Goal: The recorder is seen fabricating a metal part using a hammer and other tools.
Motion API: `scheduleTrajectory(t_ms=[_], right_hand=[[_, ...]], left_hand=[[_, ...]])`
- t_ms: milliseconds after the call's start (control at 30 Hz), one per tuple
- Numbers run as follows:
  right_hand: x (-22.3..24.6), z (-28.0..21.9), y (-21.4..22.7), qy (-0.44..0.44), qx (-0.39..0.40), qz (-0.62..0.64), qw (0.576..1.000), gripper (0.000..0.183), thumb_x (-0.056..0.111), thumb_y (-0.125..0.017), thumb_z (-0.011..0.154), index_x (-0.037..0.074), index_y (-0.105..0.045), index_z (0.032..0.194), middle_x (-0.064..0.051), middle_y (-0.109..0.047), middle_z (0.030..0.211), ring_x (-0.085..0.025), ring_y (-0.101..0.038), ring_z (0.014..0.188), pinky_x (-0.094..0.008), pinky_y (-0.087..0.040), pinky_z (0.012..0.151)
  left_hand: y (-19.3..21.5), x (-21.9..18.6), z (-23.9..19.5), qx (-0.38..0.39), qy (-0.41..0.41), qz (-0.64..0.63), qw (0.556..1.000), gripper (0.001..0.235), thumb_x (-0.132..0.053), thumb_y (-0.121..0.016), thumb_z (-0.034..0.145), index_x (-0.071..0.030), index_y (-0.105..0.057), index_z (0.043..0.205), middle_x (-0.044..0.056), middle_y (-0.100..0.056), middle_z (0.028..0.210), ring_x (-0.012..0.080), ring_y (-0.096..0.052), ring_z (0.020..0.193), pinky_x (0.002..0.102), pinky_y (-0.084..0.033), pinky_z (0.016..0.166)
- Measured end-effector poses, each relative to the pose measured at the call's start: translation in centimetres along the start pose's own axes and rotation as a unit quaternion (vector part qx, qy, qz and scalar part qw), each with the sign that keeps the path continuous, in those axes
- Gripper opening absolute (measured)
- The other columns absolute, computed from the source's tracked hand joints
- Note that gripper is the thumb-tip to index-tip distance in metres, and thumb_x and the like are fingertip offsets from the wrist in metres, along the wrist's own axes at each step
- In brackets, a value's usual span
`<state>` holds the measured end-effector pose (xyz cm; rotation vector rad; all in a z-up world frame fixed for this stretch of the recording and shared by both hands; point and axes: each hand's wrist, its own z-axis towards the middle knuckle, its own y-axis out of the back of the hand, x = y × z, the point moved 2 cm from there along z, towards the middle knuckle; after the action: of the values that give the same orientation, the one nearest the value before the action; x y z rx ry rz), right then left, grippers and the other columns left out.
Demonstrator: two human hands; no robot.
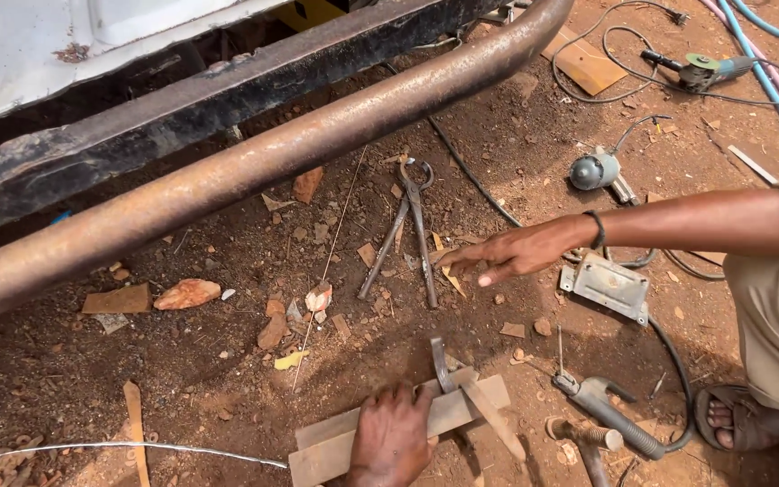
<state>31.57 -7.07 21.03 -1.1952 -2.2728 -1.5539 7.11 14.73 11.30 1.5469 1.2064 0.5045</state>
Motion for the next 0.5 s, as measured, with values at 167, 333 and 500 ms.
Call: scheduleTrajectory(t_ms=[167,333,500], right_hand=[[-0.4,5.4,-3.6,-0.003,0.077,-0.057,0.995,0.074,0.021,-0.062,0.093,0.025,-0.028,0.160,-0.009,-0.037,0.162,-0.031,-0.050,0.139,-0.051,-0.043,0.118],[-4.0,10.9,-9.4,0.184,0.126,-0.071,0.972,0.066,0.007,-0.058,0.096,0.021,-0.040,0.158,-0.011,-0.048,0.156,-0.029,-0.046,0.140,-0.052,-0.036,0.115],[-3.5,12.8,-12.7,0.197,0.190,-0.385,0.881,0.080,-0.003,-0.056,0.091,0.033,-0.039,0.161,-0.011,-0.056,0.125,-0.025,-0.049,0.124,-0.040,-0.041,0.118]], left_hand=[[2.9,0.8,-0.4,0.029,0.095,-0.089,0.991,0.065,-0.049,-0.073,0.094,0.004,-0.053,0.127,0.021,-0.060,0.118,0.0329,-0.066,0.109,0.050,-0.053,0.098],[0.0,1.2,0.8,0.015,0.043,-0.101,0.994,0.069,-0.045,-0.078,0.090,0.007,-0.051,0.127,0.025,-0.062,0.111,0.0364,-0.065,0.109,0.048,-0.053,0.096],[0.3,2.0,0.7,0.035,0.064,-0.099,0.992,0.073,-0.044,-0.076,0.091,0.008,-0.047,0.135,0.025,-0.063,0.110,0.0362,-0.070,0.102,0.047,-0.056,0.092]])
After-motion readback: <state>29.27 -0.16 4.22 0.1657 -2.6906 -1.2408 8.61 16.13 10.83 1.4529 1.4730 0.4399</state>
